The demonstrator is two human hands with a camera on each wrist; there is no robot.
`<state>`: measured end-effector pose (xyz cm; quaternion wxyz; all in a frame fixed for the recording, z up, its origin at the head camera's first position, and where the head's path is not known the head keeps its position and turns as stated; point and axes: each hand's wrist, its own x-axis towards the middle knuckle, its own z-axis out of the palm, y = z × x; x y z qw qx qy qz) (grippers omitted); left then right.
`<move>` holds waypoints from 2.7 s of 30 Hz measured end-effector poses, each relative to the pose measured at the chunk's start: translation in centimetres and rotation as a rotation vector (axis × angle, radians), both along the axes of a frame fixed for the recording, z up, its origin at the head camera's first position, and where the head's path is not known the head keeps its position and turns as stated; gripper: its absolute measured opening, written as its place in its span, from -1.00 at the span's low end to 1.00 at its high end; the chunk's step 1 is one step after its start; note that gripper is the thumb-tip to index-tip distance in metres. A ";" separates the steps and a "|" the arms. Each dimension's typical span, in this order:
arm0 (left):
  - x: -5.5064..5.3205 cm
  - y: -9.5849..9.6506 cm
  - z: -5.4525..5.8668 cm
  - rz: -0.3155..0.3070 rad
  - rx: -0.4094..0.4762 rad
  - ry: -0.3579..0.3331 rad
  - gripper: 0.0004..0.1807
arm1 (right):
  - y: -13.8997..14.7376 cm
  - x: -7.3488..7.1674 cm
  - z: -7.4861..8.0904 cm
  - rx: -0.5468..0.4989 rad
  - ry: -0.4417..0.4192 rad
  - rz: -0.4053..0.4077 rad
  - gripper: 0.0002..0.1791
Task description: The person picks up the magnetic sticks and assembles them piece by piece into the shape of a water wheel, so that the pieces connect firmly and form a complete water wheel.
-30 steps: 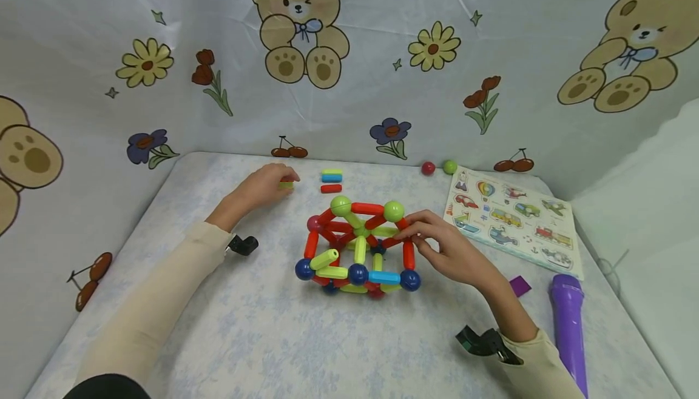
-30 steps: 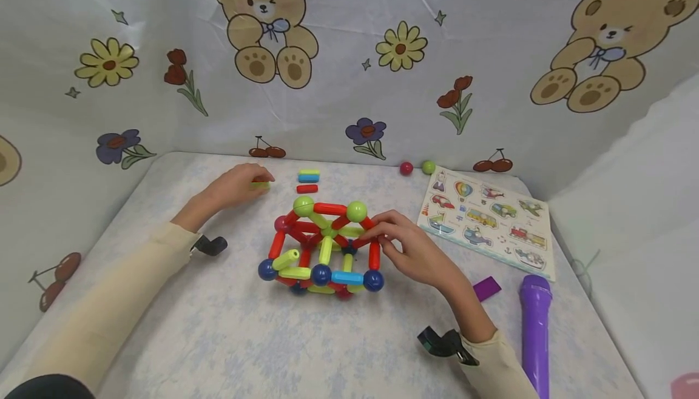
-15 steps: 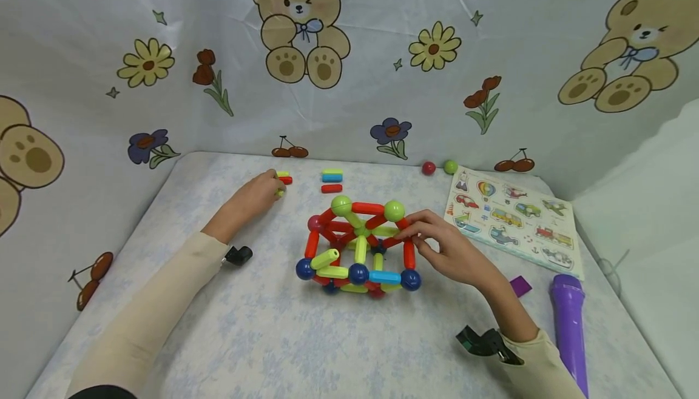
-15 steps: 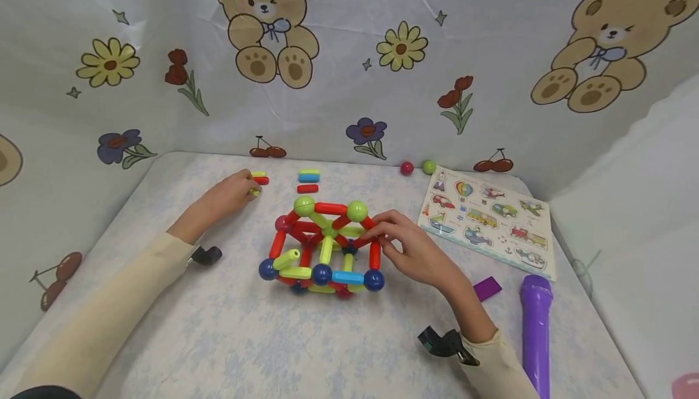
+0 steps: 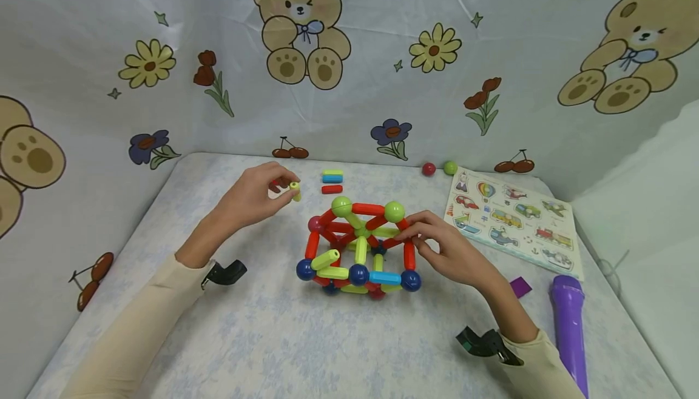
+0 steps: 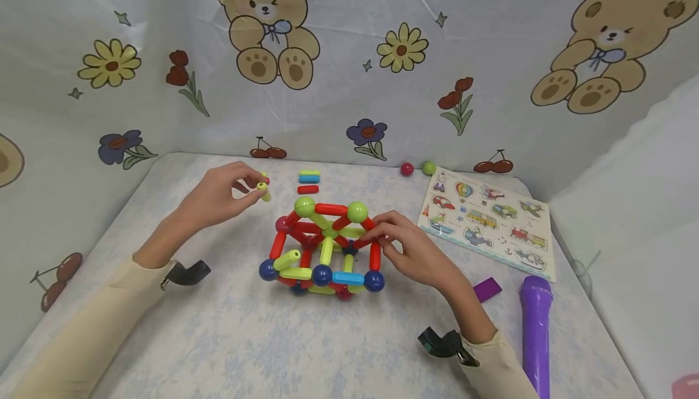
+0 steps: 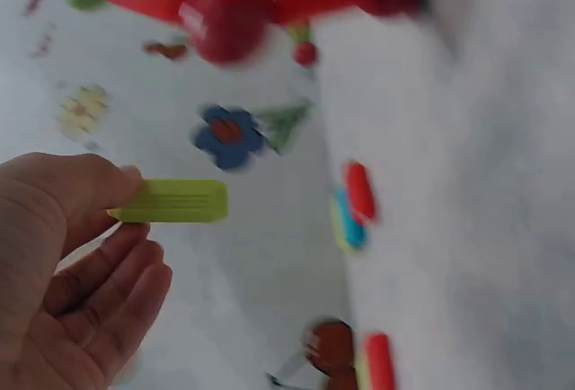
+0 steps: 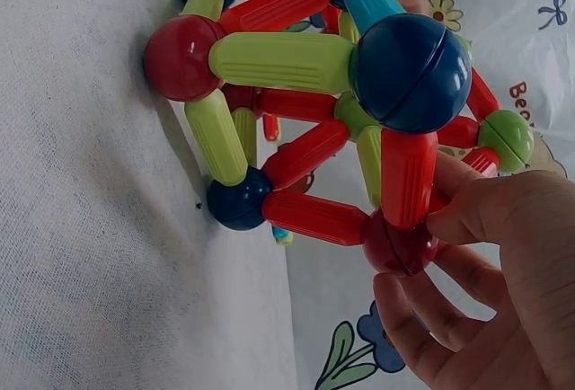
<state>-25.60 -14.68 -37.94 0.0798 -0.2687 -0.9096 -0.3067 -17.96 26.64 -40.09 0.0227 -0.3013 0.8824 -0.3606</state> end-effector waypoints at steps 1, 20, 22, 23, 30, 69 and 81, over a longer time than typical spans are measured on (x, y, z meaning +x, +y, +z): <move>0.7 0.3 0.8 -0.028 0.050 0.034 -0.75 | 0.0 0.0 0.0 -0.001 0.002 -0.001 -0.60; 9.2 6.6 1.7 -0.479 0.219 -0.005 -0.74 | -0.1 0.1 -0.3 -0.033 0.020 0.012 -0.64; 9.3 6.6 1.2 -0.463 0.210 -0.015 -0.75 | -0.1 0.1 -0.3 -0.031 0.021 0.010 -0.64; 9.4 6.6 1.0 -0.452 0.205 -0.021 -0.75 | -0.1 0.1 -0.2 -0.030 0.018 0.008 -0.65; 9.2 6.1 0.1 -0.440 0.214 -0.089 -0.73 | -0.1 0.1 0.0 -0.021 0.009 0.003 -0.65; 6.8 2.9 0.0 -0.389 0.313 -0.106 -0.75 | 4.1 -16.7 1.2 0.286 -0.027 -0.265 -0.60; 2.8 0.8 -3.3 -0.181 0.276 -0.276 -0.62 | 4.3 -19.9 -3.1 0.369 0.028 -0.392 -0.56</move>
